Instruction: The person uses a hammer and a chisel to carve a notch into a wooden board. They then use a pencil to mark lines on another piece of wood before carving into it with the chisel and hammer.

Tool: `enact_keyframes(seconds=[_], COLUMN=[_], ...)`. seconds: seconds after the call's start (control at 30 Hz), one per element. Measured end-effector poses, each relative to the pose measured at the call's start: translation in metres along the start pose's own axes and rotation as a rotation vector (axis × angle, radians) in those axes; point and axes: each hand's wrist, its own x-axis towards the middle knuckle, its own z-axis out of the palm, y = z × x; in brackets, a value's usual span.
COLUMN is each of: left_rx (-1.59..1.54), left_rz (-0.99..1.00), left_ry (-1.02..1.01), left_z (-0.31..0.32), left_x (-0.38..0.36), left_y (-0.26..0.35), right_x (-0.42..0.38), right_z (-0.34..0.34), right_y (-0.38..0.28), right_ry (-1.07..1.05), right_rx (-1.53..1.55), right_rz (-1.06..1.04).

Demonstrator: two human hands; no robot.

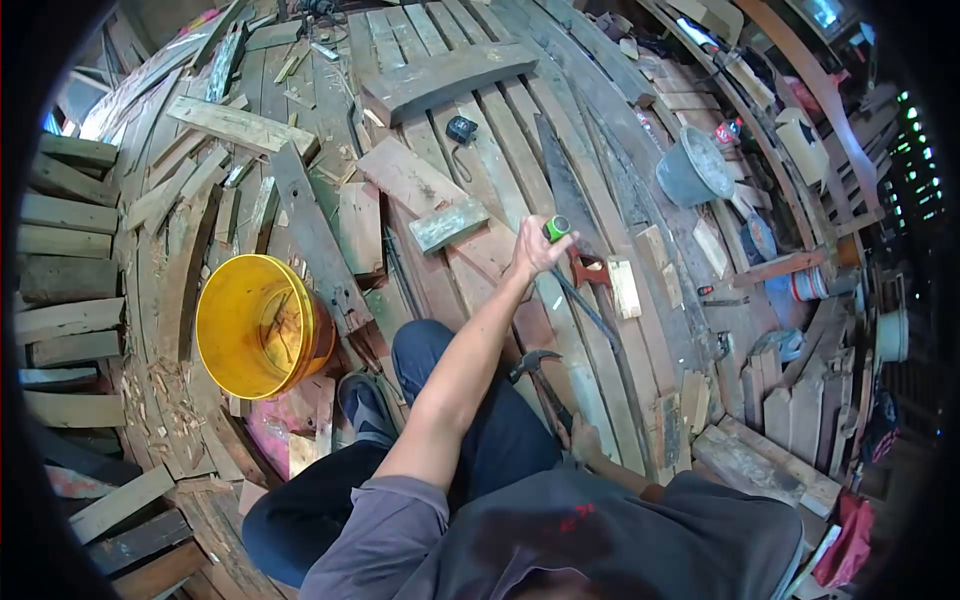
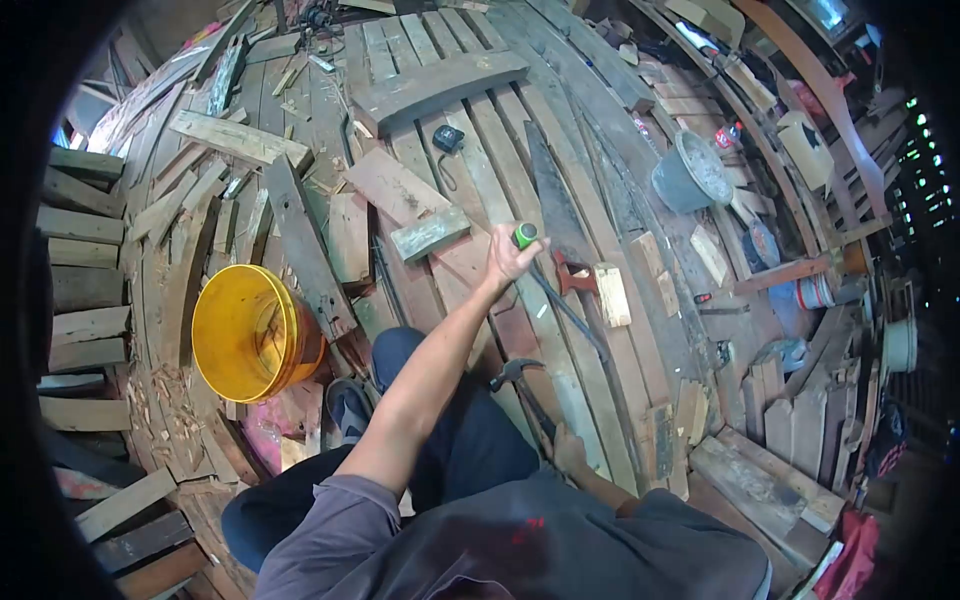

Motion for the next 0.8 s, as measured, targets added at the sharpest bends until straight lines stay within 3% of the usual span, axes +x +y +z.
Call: enact_keyframes(seconds=[0.13,0.17,0.27,0.33,0.43,0.53,0.57,0.67,0.7,0.8], left_rx=[-0.018,-0.023,-0.172,-0.054,-0.030,0.055,0.052,0.030,0.016,-0.018], left_rz=[-0.027,-0.008,-0.156,-0.071,-0.079,-0.115,-0.125,-0.199,-0.224,-0.209], left_ry=[0.039,0.150,0.097,0.062,0.090,0.048,0.044,0.014,-0.022,-0.057], left_z=[-0.001,0.014,0.006,0.004,0.005,0.005,0.004,0.000,-0.001,-0.004], left_x=[0.004,0.003,0.012,0.012,0.004,0.008,0.008,0.009,0.008,0.001], left_y=[-0.003,-0.028,-0.017,-0.010,-0.009,-0.018,-0.016,-0.014,-0.016,-0.013], right_x=[0.011,0.008,0.004,0.002,0.002,0.002,0.004,0.004,-0.002,-0.003], right_z=[-0.003,0.000,0.021,0.028,-0.010,-0.035,-0.035,-0.055,-0.083,-0.132], right_y=[0.005,0.005,0.024,0.033,0.011,0.014,0.019,0.028,0.016,0.006], right_ry=[0.061,0.073,0.136,0.163,0.088,-0.114,0.024,0.119,0.055,0.247], right_rx=[-0.032,-0.033,0.013,0.027,0.160,0.410,0.410,0.287,0.365,0.396], right_rz=[-0.055,-0.053,-0.117,-0.203,-0.162,-0.023,-0.184,-0.149,-0.024,-0.051])
